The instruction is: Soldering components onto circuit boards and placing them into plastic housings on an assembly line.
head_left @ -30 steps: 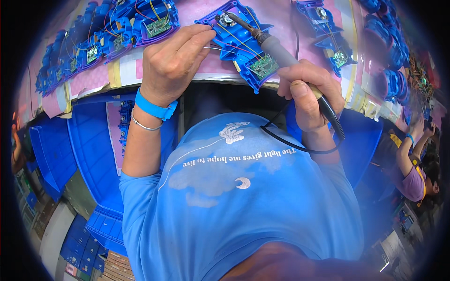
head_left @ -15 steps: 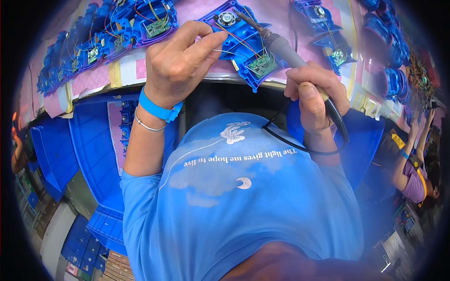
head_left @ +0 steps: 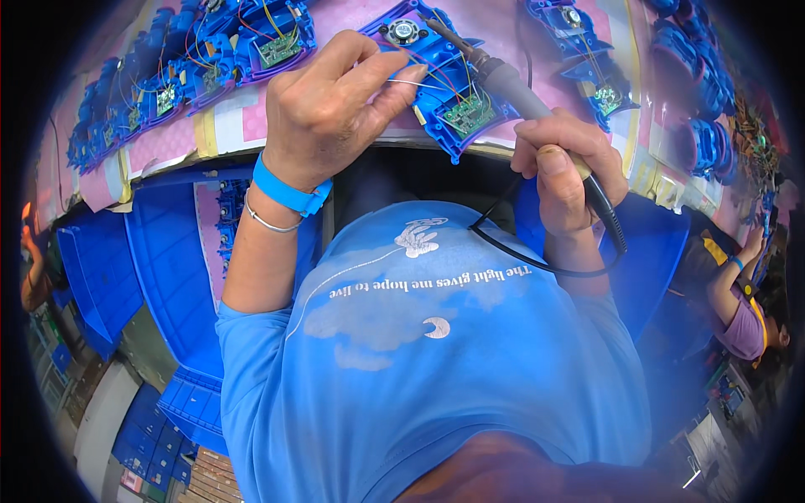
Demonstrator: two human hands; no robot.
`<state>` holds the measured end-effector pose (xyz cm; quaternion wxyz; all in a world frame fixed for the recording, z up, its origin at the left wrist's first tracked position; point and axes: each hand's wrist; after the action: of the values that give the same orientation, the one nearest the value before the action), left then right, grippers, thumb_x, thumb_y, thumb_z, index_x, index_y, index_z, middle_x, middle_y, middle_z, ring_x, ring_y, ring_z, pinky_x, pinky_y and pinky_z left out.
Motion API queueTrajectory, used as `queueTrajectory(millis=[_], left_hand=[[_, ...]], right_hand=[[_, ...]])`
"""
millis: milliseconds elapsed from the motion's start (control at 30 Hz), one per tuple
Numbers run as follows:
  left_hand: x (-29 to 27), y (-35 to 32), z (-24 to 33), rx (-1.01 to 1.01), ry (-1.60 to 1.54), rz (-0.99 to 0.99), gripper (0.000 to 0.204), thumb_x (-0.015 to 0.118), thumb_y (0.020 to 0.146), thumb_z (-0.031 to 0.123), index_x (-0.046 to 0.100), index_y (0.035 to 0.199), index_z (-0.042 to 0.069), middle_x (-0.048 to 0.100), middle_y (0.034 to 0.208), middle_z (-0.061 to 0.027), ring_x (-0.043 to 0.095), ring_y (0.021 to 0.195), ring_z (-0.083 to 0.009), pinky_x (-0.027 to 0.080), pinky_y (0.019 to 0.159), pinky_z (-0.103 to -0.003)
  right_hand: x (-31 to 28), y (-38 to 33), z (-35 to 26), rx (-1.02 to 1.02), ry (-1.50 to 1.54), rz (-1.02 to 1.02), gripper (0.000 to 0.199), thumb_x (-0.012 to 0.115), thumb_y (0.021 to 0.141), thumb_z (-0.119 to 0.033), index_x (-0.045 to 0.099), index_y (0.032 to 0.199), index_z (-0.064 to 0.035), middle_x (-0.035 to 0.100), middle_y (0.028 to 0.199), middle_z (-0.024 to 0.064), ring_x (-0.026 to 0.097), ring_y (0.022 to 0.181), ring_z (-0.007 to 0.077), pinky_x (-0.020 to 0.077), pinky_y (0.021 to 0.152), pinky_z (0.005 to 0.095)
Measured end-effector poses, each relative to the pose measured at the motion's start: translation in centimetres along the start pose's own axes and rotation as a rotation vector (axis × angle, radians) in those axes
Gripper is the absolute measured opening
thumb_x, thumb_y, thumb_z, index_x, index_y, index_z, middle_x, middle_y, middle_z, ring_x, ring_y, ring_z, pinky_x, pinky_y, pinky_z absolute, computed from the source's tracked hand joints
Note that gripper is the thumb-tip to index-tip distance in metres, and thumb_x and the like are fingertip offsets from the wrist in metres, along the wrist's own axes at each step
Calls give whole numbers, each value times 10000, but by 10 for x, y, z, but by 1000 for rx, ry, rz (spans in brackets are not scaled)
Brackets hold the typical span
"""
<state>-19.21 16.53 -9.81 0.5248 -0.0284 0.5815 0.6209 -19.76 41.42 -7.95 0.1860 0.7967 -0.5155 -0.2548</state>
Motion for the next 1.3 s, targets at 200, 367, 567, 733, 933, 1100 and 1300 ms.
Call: queueTrajectory(millis=[200, 367, 567, 733, 933, 1100, 1300], left_hand=[[-1, -4, -3, -18, 23, -13, 135, 815, 760, 162, 714, 798, 81, 616, 745, -24, 606, 555, -160, 482, 488, -270], [-2, 0, 2, -17, -34, 96, 150, 822, 748, 117, 722, 842, 59, 615, 735, -50, 604, 580, -158, 472, 499, -270], [0, 0, 3, -35, -48, -29, 161, 826, 750, 127, 719, 853, 64, 610, 726, -43, 602, 584, -158, 463, 492, -271], [2, -5, -3, -63, 24, -35, 165, 820, 764, 176, 701, 831, 82, 604, 726, -18, 601, 566, -155, 460, 475, -270], [6, -1, -8, 65, 42, 104, 143, 783, 771, 102, 706, 890, 87, 639, 805, -15, 621, 588, -157, 481, 485, -267], [5, -3, -9, 138, 155, -15, 255, 768, 734, 62, 709, 981, 91, 670, 879, -16, 642, 618, -156, 499, 496, -260], [4, -8, -14, 132, 85, -33, 273, 737, 733, 41, 715, 1000, 90, 687, 899, -37, 659, 644, -168, 514, 513, -267]], right_hand=[[-1, -2, 1, 13, 5, 5, 290, 572, 911, -165, 623, 1014, 102, 578, 654, 129, 532, 552, 154, 384, 489, 262], [0, -1, 2, 7, 10, 23, 278, 566, 911, -153, 622, 1017, 98, 579, 658, 130, 534, 559, 154, 384, 491, 260], [-2, -1, 0, 54, 30, 76, 173, 615, 835, -78, 684, 939, 42, 659, 671, 118, 629, 559, 163, 471, 512, 270], [-3, -1, 1, 27, 22, 63, 173, 615, 838, -80, 686, 940, 41, 659, 668, 120, 633, 558, 162, 472, 511, 269], [-2, -1, -1, 21, -6, 19, 277, 555, 904, -146, 617, 1029, 93, 579, 665, 132, 536, 564, 157, 392, 503, 261], [-4, 0, -3, 50, 37, 68, 171, 614, 838, -80, 688, 934, 41, 655, 662, 113, 627, 556, 157, 471, 510, 267], [-3, 1, -2, 64, 15, -10, 167, 621, 818, -72, 688, 926, 36, 655, 663, 111, 623, 554, 160, 461, 506, 268]])
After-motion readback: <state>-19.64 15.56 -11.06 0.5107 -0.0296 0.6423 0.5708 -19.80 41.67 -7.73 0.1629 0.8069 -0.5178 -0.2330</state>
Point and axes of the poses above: each hand's wrist, its own y-axis towards the middle knuckle, its own x-axis out of the palm, z = x × y
